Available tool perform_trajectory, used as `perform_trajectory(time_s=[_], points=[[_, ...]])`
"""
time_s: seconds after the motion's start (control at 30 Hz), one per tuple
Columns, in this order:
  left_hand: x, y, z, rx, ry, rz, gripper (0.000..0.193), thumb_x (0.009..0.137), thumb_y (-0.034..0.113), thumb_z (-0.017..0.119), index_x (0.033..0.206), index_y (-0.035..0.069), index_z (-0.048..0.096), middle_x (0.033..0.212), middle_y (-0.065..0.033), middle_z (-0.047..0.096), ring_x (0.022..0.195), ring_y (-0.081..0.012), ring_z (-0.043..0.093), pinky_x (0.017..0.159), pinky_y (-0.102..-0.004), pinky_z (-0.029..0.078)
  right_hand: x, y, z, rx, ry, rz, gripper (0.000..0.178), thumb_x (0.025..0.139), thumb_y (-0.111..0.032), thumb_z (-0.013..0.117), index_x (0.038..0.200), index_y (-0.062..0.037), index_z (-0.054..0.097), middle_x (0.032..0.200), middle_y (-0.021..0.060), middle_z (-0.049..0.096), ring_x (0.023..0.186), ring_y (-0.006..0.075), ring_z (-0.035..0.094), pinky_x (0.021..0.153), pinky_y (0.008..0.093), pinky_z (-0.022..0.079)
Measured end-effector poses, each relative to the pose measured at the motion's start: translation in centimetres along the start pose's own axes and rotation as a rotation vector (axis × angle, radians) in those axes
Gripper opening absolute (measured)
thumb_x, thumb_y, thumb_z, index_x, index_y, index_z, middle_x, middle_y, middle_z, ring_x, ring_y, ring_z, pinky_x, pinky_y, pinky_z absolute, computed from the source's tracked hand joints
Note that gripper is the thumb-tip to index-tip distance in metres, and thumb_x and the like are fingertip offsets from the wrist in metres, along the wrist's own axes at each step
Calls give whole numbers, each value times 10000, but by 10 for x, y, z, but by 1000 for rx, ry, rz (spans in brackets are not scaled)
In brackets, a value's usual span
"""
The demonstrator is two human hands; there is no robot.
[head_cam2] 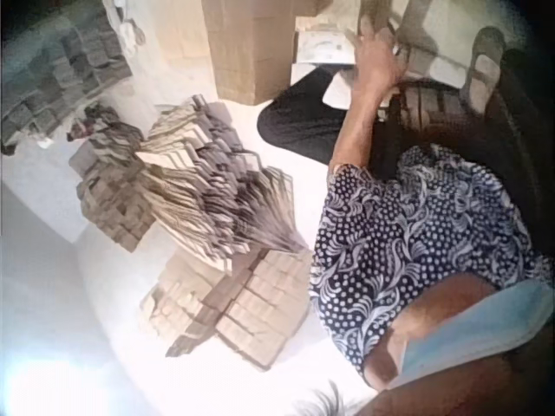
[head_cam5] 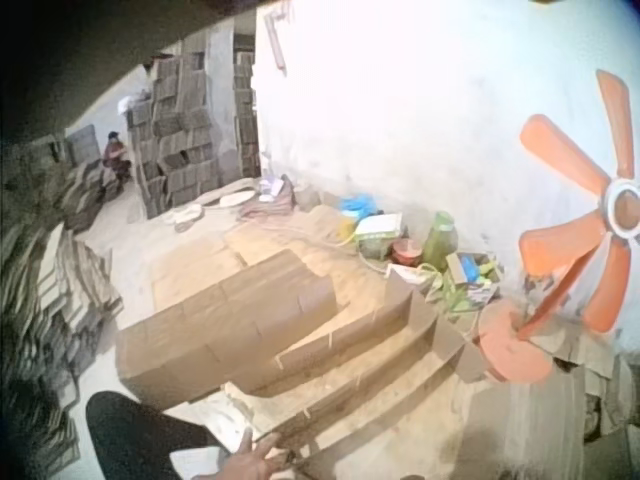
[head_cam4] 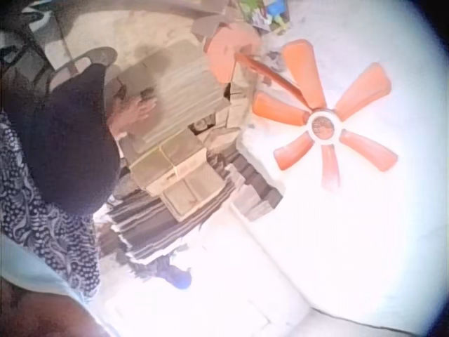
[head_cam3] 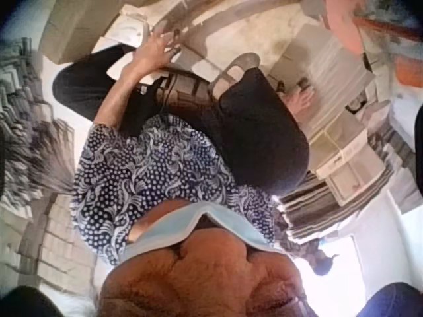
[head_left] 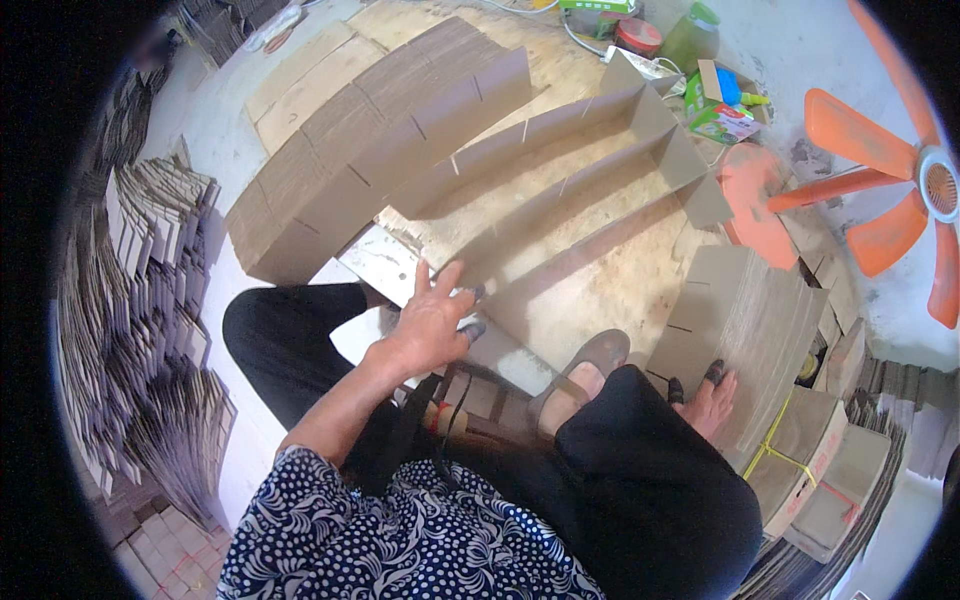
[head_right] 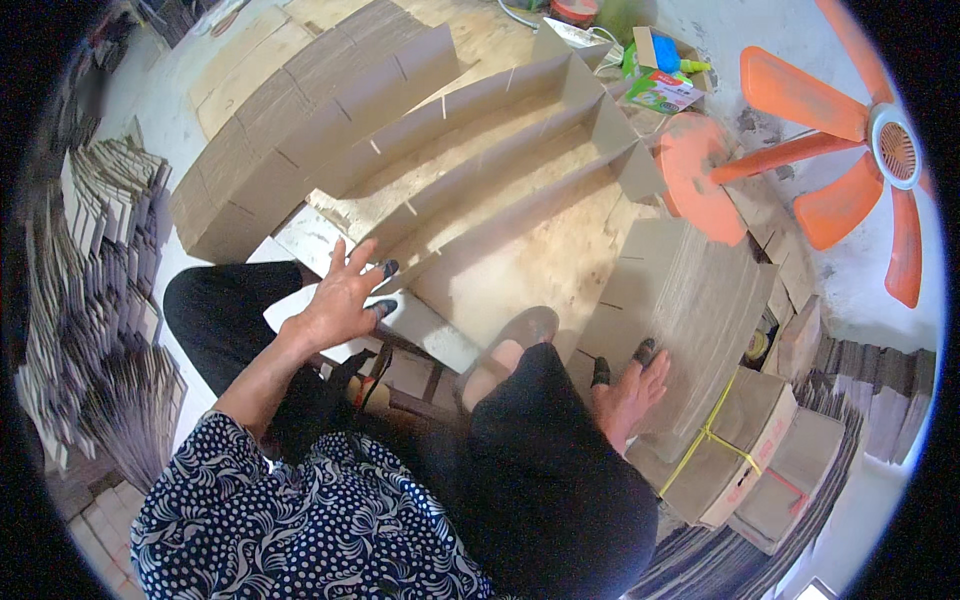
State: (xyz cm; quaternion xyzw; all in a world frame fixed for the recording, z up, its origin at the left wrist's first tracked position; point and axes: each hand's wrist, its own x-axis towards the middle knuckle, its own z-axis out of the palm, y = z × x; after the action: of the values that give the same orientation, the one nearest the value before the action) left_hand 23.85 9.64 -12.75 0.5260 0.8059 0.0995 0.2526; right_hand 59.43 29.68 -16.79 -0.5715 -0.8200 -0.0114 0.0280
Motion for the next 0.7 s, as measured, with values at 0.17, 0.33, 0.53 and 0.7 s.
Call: perform_trajectory(time_s=[0.17,0.33,0.53,0.7], points=[[-5,1,23,-19,174,-95,184,804,132,619,953,27,649,1390,-298,291,1291,-545,214,1079,-612,160,10,10,7,-37,4,-10,699,716,-166,663,1342,-26,385,1400,223,341,1311,387,291,1037,540,255],[-19,-9,48,-122,303,-123,175,829,46,556,999,24,594,1374,-253,356,1220,-465,388,1037,-542,312,28,0,-43,1703,54,734,528,871,-271,595,1341,-88,439,1321,54,476,1166,185,450,952,337,353],[-13,8,59,-210,328,-25,261,755,-56,503,996,3,579,1129,-235,549,1009,-399,561,844,-447,479,26,-5,-56,940,341,-101,493,923,-314,563,1355,-108,443,1201,24,544,1004,109,515,780,231,412],[6,27,60,-216,233,-20,206,743,-44,464,930,-1,541,886,-228,587,829,-403,598,728,-473,485,59,-82,-87,700,87,-546,604,867,-46,594,1406,-70,322,808,221,640,628,326,616,599,388,489]])
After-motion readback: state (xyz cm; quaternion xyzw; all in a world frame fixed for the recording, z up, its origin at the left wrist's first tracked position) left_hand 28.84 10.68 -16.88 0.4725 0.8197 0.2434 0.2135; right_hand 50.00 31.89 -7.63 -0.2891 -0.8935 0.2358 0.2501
